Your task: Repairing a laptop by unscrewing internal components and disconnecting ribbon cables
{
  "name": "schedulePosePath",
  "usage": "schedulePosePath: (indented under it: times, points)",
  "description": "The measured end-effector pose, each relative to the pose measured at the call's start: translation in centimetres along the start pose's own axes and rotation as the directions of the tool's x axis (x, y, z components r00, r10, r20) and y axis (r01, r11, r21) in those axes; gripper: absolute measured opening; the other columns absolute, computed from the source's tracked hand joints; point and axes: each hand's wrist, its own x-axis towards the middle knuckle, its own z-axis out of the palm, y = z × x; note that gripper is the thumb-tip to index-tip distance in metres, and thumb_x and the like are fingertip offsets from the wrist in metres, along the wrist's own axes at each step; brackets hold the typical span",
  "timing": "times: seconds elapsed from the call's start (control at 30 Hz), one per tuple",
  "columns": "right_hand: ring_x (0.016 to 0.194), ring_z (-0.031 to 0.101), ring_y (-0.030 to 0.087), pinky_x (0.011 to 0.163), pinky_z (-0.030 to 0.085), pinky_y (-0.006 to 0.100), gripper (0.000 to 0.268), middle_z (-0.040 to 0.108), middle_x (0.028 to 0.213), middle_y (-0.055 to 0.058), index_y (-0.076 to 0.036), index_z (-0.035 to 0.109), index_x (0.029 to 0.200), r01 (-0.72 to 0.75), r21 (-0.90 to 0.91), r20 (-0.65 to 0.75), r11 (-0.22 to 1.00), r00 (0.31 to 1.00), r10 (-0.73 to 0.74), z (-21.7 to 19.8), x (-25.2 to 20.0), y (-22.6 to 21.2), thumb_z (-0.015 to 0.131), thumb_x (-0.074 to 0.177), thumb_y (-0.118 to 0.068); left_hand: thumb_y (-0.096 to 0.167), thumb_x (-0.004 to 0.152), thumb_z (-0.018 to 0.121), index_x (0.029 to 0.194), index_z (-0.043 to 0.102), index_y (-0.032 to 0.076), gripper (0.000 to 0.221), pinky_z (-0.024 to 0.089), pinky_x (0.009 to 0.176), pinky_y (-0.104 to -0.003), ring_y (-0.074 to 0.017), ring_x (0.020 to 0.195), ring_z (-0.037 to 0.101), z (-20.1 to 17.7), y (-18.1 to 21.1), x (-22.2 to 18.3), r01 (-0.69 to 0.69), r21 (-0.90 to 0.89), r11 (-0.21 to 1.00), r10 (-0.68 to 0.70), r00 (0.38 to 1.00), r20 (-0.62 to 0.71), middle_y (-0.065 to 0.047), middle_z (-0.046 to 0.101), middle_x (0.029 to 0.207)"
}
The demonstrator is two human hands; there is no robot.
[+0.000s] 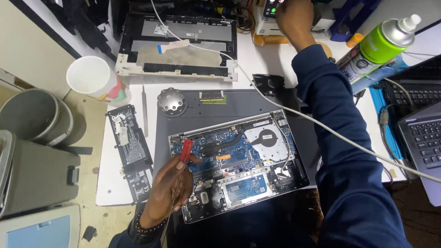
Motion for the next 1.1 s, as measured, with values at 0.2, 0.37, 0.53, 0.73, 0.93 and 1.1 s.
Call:
schedulePosePath:
  times: [0.2,0.37,0.53,0.73,0.93,1.1]
  points:
    - [0.075,0.07,0.049,0.054,0.053,0.056,0.011,0.075,0.086,0.02,-0.007,0.074,0.092,0.02,-0.076,0.013,0.997,1.0,-0.019,-1.1,0.9,-1.5,0.072,0.09,-0.017,0.029,0.107,0.042,0.119,0.06,-0.004,0.039,0.023,0.022,-0.024,-0.0113,0.023,0.031,0.5,0.3,0.0,0.05,-0.023,0.998,-0.051,0.998,-0.048,-0.009,0.049,0.044]
    - [0.069,0.064,0.055,0.05,0.046,0.062,0.016,0.07,0.079,0.022,-0.007,0.063,0.089,0.024,-0.047,-0.03,0.999,0.999,-0.026,-3.9,-0.5,-4.5,0.069,0.095,-0.021,0.028,0.108,0.041,0.119,0.06,-0.004,0.038,0.026,0.025,-0.025,-0.0119,0.024,0.032,0.6,0.4,-0.1,0.036,-0.024,0.999,-0.036,0.999,-0.007,-0.009,0.05,0.043]
    - [0.073,0.065,0.054,0.061,0.05,0.059,0.032,0.067,0.091,0.025,0.0,0.063,0.12,0.178,0.095,0.099,0.979,0.977,-0.187,-9.9,-4.6,-8.6,0.074,0.095,-0.016,0.033,0.108,0.04,0.121,0.062,-0.005,0.046,0.03,0.027,-0.024,-0.0114,0.026,0.033,0.3,-0.5,0.3,0.038,-0.031,0.999,-0.038,0.999,0.017,-0.009,0.052,0.046]
    - [0.079,0.071,0.04,0.069,0.052,0.051,0.047,0.076,0.084,0.017,0.002,0.061,0.143,0.153,0.138,0.572,0.979,0.795,-0.205,-17.9,-11.5,-11.0,0.061,0.1,-0.017,0.042,0.106,0.041,0.109,0.074,-0.01,0.061,0.038,0.038,-0.026,-0.013,0.029,0.039,1.6,-0.6,0.7,0.116,0.059,0.992,-0.118,0.992,0.047,-0.008,0.049,0.041]
    - [0.066,0.067,0.03,0.06,0.05,0.043,0.021,0.071,0.076,0.011,-0.012,0.071,0.095,0.147,0.155,0.827,0.977,0.521,-0.21,-26.5,-19.0,-14.6,0.058,0.099,-0.028,0.026,0.107,0.045,0.119,0.072,-0.01,0.047,0.044,0.046,-0.026,-0.0137,0.033,0.043,2.1,-2.1,0.2,0.07,0.085,0.994,-0.078,0.992,0.096,-0.009,0.05,0.043]
    - [0.095,0.083,0.022,0.078,0.067,0.036,0.041,0.083,0.107,0.006,-0.011,0.068,0.123,-0.149,0.683,0.655,0.715,0.558,-0.51,-33.4,-24.0,-20.1,0.065,0.094,-0.039,0.034,0.107,0.041,0.135,0.069,0.018,0.043,0.044,0.039,-0.02,-0.0054,0.042,0.053,5.8,-1.5,-0.3,0.234,0.571,0.787,-0.22,0.971,-0.096,0.005,0.056,0.054]
